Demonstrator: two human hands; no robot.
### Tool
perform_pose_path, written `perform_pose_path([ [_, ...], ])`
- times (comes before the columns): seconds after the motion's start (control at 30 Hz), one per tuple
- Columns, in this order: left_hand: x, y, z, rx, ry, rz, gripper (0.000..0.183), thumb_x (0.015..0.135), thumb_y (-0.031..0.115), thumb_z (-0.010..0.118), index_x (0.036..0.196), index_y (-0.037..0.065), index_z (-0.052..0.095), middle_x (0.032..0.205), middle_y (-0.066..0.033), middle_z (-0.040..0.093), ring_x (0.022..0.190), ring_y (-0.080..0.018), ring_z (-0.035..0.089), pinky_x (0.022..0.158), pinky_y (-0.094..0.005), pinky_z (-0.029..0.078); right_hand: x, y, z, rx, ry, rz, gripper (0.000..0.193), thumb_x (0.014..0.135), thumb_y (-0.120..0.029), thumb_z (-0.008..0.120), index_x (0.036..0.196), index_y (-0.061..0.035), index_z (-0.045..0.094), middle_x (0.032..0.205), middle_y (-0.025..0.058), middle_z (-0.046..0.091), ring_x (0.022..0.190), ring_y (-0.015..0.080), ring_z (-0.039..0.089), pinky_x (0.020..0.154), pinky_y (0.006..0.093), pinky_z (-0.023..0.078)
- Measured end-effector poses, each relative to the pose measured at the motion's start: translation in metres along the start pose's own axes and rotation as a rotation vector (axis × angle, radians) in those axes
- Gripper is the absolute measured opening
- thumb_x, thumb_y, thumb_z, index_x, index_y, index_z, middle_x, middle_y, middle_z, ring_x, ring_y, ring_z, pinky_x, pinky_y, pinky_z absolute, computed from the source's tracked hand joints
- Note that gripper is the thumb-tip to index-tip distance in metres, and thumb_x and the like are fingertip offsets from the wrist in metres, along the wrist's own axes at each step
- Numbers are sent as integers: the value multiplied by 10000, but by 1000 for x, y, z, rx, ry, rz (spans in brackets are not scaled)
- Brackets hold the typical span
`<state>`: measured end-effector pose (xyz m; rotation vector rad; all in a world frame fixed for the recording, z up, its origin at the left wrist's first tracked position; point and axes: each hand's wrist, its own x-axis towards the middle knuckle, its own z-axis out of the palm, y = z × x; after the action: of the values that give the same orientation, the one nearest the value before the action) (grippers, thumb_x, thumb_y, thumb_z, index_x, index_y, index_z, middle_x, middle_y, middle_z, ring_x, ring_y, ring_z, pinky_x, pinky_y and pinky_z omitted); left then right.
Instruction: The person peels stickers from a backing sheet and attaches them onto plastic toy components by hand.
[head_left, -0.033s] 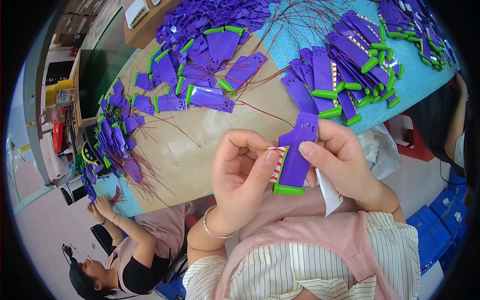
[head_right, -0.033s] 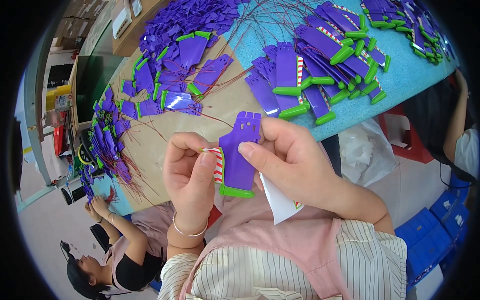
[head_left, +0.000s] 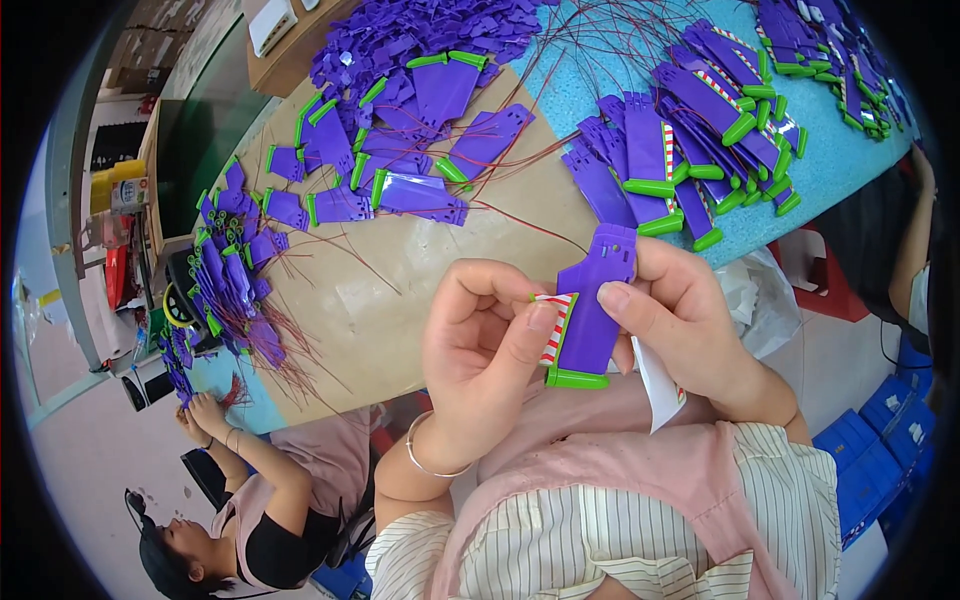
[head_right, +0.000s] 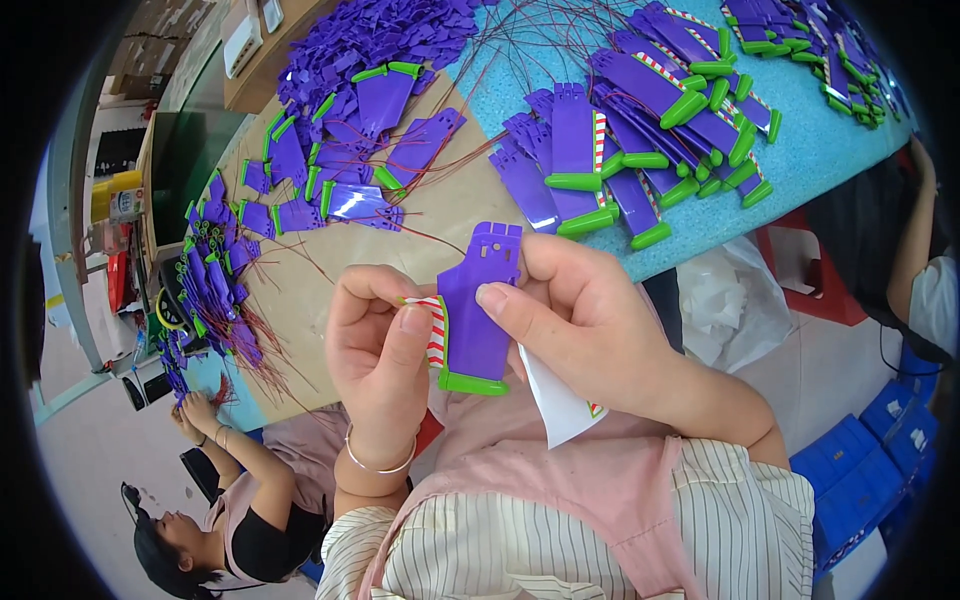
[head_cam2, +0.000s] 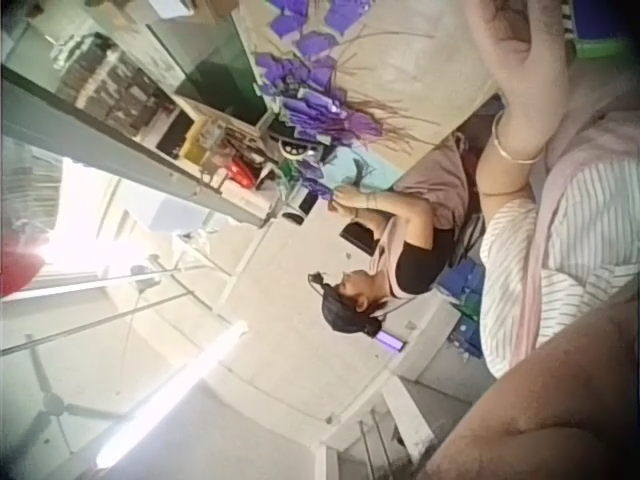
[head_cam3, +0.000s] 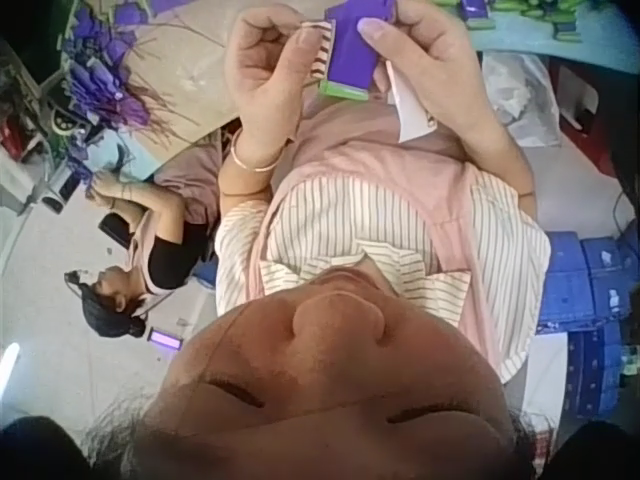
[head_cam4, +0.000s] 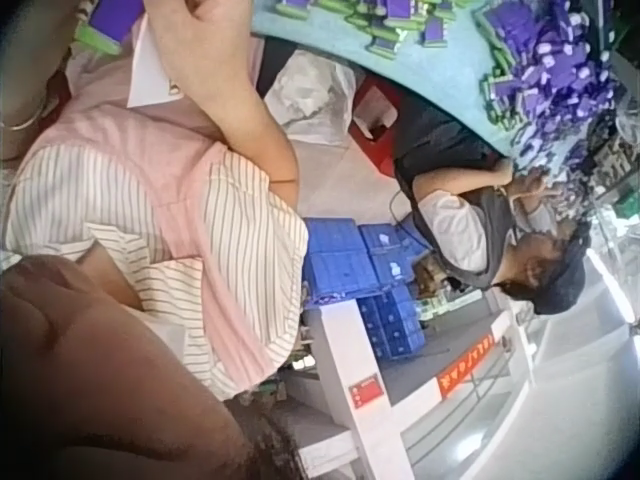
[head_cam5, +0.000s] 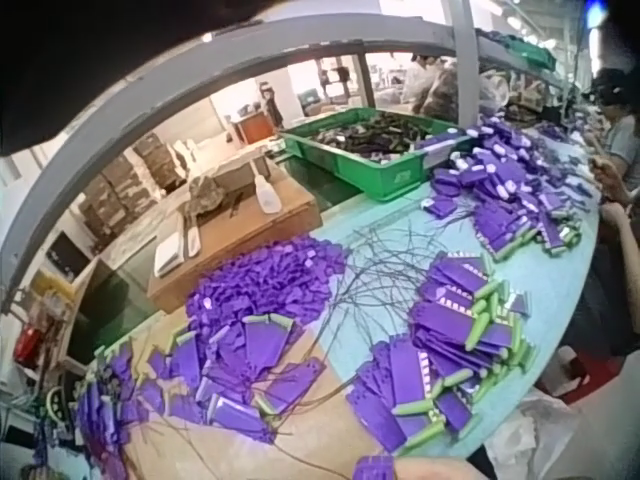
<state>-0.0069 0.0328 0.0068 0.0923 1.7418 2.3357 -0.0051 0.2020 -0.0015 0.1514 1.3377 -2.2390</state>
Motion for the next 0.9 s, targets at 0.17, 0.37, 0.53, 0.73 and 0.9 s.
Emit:
perform_pose_path([
  [0.17,-1,-1,0,4,6,7,146,867,29,527,955,0,413,865,-77,570,738,-64,549,618,-190,454,0,-2,1,-16,13,2,157,886,-114,512,1003,-12,532,747,-15,580,539,7,500,430,166,368],
  [0.37,-1,-3,-1,11,11,25,146,866,28,528,953,2,413,859,-75,574,729,-63,551,612,-185,451,0,-1,1,-15,9,-2,158,887,-112,511,1004,-8,533,757,-21,580,555,-4,496,437,160,364],
  [0.53,-1,-4,0,25,17,40,150,860,11,530,957,0,415,867,-78,577,739,-64,556,627,-190,454,0,0,1,-15,10,-34,154,886,-106,514,996,0,533,764,-22,575,569,-11,485,447,158,356],
  [0.73,-5,-5,-4,214,-3,92,202,838,11,558,986,-3,421,883,-79,553,756,-81,552,644,-206,464,-1,4,-5,-61,-27,-72,175,880,-101,522,1016,10,529,760,-25,569,580,-1,493,460,164,362],
  [0.9,-2,-6,3,448,-2,140,447,800,21,556,1187,-14,333,981,-116,482,808,-145,547,699,-256,471,-2,10,-2,-248,-5,-271,168,856,-78,550,997,12,564,723,7,578,577,32,506,474,204,375],
])
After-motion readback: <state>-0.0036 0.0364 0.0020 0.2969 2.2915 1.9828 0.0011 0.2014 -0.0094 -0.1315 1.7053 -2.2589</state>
